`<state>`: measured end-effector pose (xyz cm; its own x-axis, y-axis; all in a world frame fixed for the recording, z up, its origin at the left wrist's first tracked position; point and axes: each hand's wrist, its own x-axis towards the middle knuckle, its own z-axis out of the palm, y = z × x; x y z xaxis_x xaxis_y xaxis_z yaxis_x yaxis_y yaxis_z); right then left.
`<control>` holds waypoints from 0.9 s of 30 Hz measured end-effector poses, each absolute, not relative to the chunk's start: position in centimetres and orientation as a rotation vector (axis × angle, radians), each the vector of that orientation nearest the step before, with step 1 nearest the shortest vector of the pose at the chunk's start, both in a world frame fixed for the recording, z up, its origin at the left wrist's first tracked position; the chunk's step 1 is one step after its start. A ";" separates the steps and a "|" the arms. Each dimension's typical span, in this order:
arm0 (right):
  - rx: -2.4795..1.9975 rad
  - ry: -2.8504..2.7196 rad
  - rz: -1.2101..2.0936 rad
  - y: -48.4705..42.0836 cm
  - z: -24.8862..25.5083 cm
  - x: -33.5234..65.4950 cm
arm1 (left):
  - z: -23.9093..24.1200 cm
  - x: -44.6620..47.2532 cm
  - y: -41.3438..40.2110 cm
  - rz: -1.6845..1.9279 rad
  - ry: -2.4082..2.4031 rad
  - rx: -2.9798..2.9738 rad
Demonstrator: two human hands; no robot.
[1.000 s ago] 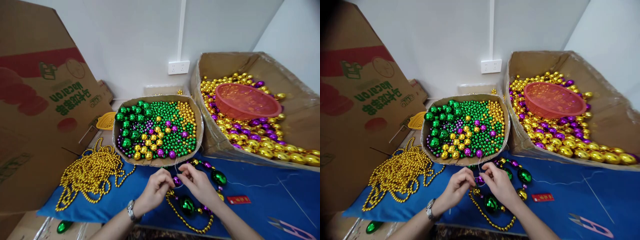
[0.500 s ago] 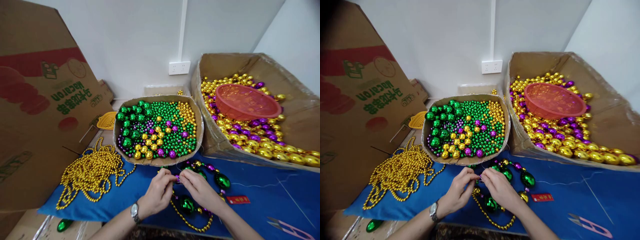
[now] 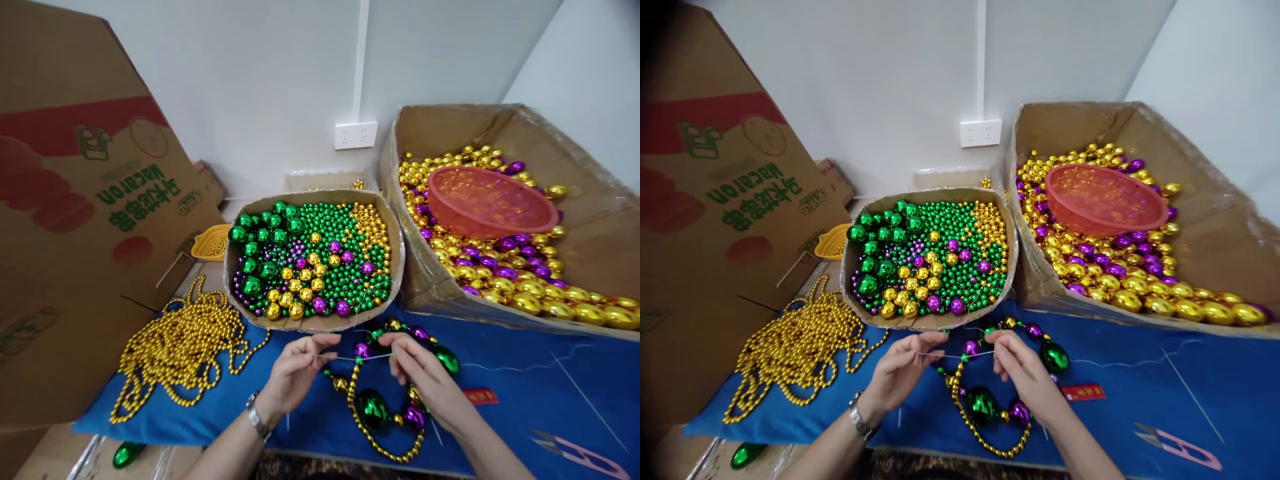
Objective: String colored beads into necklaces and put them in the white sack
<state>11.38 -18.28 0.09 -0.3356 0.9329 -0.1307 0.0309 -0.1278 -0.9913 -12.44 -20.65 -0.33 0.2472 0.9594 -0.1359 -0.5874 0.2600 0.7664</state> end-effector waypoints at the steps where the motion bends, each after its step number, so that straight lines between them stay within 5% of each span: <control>1: -1.064 -1.161 1.696 -18.8 -0.4 10.8 | -0.5 -12.1 -20.6 1.181 0.619 0.579; 6: -0.730 -0.489 1.910 -20.1 -1.4 7.8 | -1.0 -9.6 -20.2 1.306 0.457 0.336; 20: -0.922 -0.867 1.855 -21.2 -3.3 9.7 | -2.2 -10.5 -21.2 1.309 0.814 0.533; 27: -0.932 -2.155 0.696 -18.3 1.4 12.6 | 0.5 -10.2 -20.3 1.064 0.931 0.873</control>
<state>12.61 -18.30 1.37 -0.5133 0.7741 0.3706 0.4107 0.6007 -0.6859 -10.16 -20.26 0.53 0.2107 0.9587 -0.1913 -0.3167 0.2520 0.9144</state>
